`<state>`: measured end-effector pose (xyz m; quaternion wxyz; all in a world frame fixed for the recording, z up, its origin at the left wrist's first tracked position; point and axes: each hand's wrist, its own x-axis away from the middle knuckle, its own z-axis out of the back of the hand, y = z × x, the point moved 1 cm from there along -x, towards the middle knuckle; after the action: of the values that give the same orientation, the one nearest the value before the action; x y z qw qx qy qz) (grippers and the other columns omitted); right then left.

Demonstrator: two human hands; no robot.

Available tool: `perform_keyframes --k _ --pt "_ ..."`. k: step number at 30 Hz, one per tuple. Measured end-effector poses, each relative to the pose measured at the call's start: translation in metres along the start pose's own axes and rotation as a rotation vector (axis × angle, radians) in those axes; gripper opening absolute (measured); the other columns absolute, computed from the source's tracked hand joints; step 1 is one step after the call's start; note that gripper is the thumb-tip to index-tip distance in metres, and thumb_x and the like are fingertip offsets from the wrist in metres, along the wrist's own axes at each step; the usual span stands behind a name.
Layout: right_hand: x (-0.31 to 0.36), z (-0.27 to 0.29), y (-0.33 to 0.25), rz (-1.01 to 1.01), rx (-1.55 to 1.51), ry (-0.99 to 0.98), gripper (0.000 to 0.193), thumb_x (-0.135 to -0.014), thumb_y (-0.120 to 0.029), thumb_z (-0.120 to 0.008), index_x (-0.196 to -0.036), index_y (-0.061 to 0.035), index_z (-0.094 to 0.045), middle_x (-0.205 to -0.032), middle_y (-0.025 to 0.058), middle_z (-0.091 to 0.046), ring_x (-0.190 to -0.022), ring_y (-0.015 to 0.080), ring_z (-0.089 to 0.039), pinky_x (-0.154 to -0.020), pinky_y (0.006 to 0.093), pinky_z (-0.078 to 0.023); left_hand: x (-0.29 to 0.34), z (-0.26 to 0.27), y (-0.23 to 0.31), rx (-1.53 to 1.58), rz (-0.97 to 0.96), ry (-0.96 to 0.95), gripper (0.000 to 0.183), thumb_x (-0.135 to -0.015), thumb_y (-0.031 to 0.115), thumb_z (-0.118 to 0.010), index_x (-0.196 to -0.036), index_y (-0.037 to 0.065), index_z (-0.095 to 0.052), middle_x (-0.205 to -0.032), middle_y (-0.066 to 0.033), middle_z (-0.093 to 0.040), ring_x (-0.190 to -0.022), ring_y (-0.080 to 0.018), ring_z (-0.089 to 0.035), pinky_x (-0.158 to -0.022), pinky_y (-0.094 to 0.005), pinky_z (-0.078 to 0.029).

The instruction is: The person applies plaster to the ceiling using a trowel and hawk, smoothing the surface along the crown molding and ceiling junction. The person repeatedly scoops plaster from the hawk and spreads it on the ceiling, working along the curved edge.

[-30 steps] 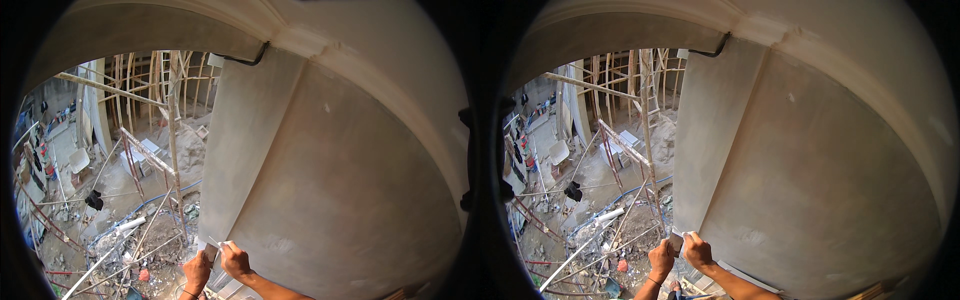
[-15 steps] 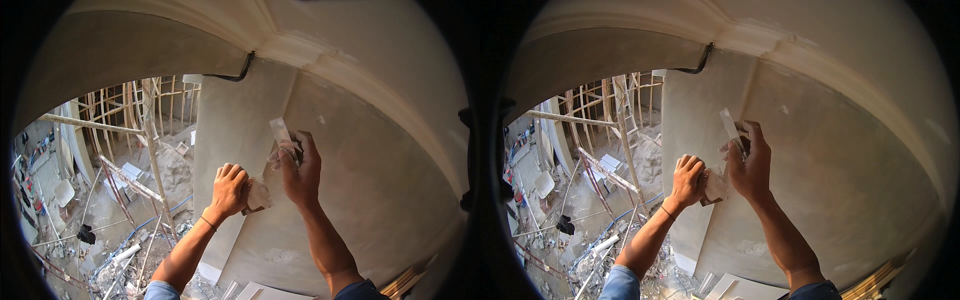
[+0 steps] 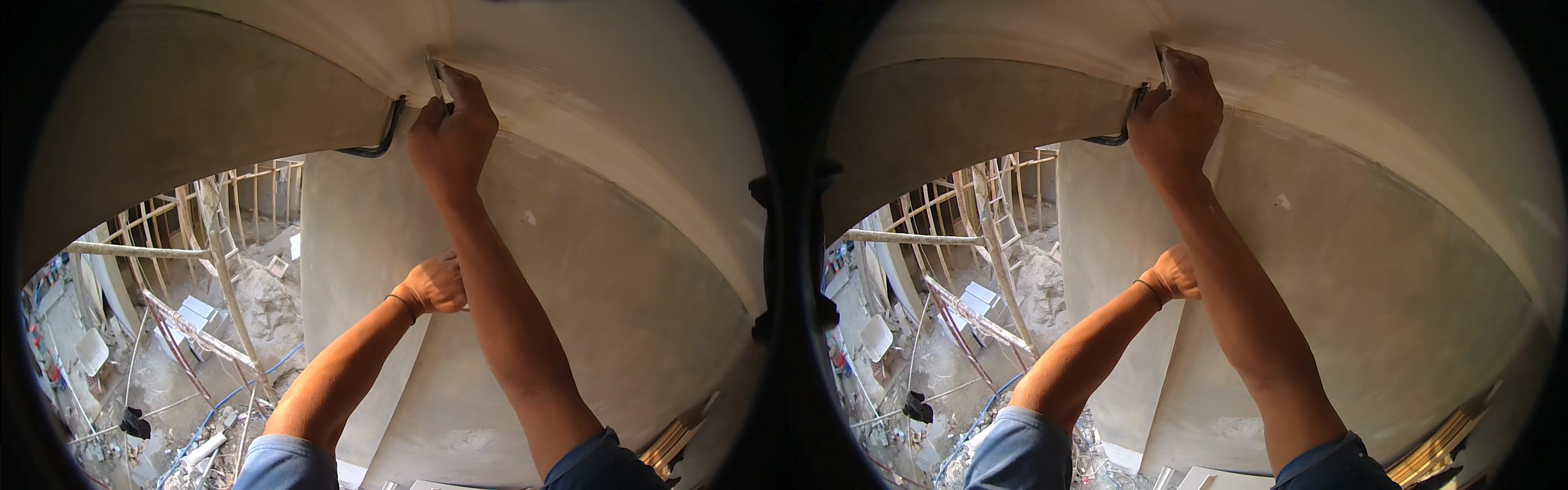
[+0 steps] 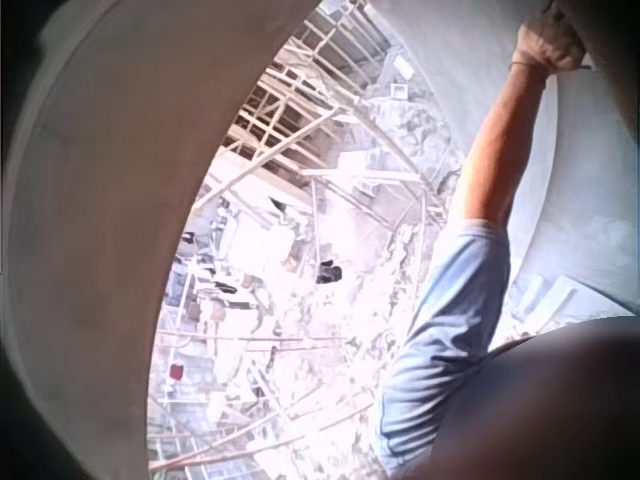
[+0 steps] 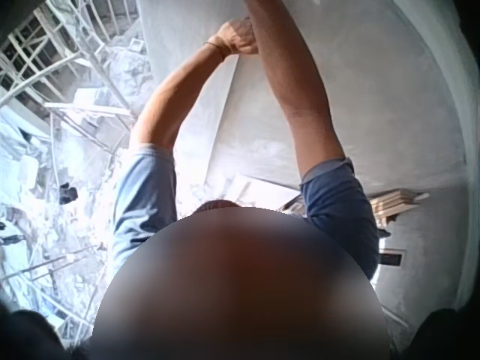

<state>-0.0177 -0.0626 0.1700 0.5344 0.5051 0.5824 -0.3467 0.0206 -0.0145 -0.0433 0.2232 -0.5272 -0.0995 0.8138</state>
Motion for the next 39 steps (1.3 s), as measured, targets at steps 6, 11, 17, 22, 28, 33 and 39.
perform_keyframes --k 6,11,17,22,28,33,39 --pt "-0.019 0.023 0.017 -0.051 -0.121 -0.213 0.039 -0.090 0.013 -0.061 -0.126 0.0048 -0.076 -0.127 0.0195 -0.077 -0.118 0.0349 -0.076 -0.100 0.0411 -0.061 -0.019 0.009 0.002 -0.202 -0.162 0.123 0.024 -0.098 0.021 -0.068 -0.109 0.003 -0.079 -0.120 -0.0103 -0.072 -0.116 -0.0332 -0.066 -0.126 -0.0500 -0.048" --pt "-0.025 0.028 0.016 -0.037 -0.106 -0.235 0.041 -0.092 0.014 -0.060 -0.127 0.0030 -0.077 -0.128 0.0175 -0.078 -0.117 0.0333 -0.077 -0.101 0.0403 -0.061 -0.022 0.014 0.005 -0.178 -0.156 0.103 0.018 -0.092 0.016 -0.070 -0.098 0.001 -0.078 -0.115 -0.0117 -0.071 -0.108 -0.0329 -0.066 -0.128 -0.0521 -0.048" --pt "-0.008 0.021 0.020 0.063 -0.117 -0.187 0.042 -0.092 0.014 -0.060 -0.128 0.0010 -0.077 -0.125 0.0179 -0.078 -0.113 0.0342 -0.078 -0.099 0.0398 -0.061 -0.023 0.012 0.005 -0.192 -0.180 0.191 0.017 -0.089 0.016 -0.070 -0.090 0.001 -0.076 -0.109 -0.0113 -0.070 -0.106 -0.0314 -0.065 -0.131 -0.0528 -0.045" --pt "-0.004 0.027 0.041 -0.028 -0.107 -0.168 0.039 -0.091 0.012 -0.063 -0.126 0.0021 -0.077 -0.121 0.0185 -0.078 -0.108 0.0348 -0.078 -0.095 0.0400 -0.061 -0.022 0.010 0.005 -0.186 -0.144 0.149 0.018 -0.089 0.016 -0.069 -0.093 0.000 -0.078 -0.115 -0.0116 -0.071 -0.110 -0.0322 -0.065 -0.130 -0.0498 -0.047" --pt "-0.009 0.012 0.053 -0.003 -0.073 -0.133 0.037 -0.091 0.011 -0.064 -0.125 0.0030 -0.076 -0.115 0.0191 -0.078 -0.105 0.0355 -0.079 -0.093 0.0404 -0.061 -0.018 0.008 0.003 -0.164 -0.126 0.111 0.032 -0.094 0.017 -0.068 -0.116 -0.005 -0.076 -0.138 -0.0174 -0.069 -0.137 -0.0391 -0.063 -0.126 -0.0500 -0.050" --pt "-0.010 0.012 0.050 0.017 -0.064 -0.159 0.036 -0.092 0.010 -0.064 -0.126 0.0033 -0.077 -0.116 0.0208 -0.079 -0.104 0.0357 -0.079 -0.093 0.0403 -0.061 -0.020 0.009 0.005 -0.235 -0.138 0.178 0.018 -0.092 0.017 -0.071 -0.095 0.002 -0.080 -0.113 -0.0078 -0.071 -0.117 -0.0343 -0.066 -0.128 -0.0477 -0.049" --pt "-0.018 0.023 0.047 -0.064 -0.042 -0.284 0.033 -0.094 0.007 -0.064 -0.124 0.0048 -0.077 -0.120 0.0217 -0.080 -0.107 0.0351 -0.079 -0.096 0.0395 -0.061 -0.022 0.012 0.007 -0.218 -0.137 0.187 0.017 -0.095 0.017 -0.070 -0.084 0.005 -0.077 -0.104 -0.0053 -0.068 -0.114 -0.0312 -0.065 -0.131 -0.0482 -0.046"
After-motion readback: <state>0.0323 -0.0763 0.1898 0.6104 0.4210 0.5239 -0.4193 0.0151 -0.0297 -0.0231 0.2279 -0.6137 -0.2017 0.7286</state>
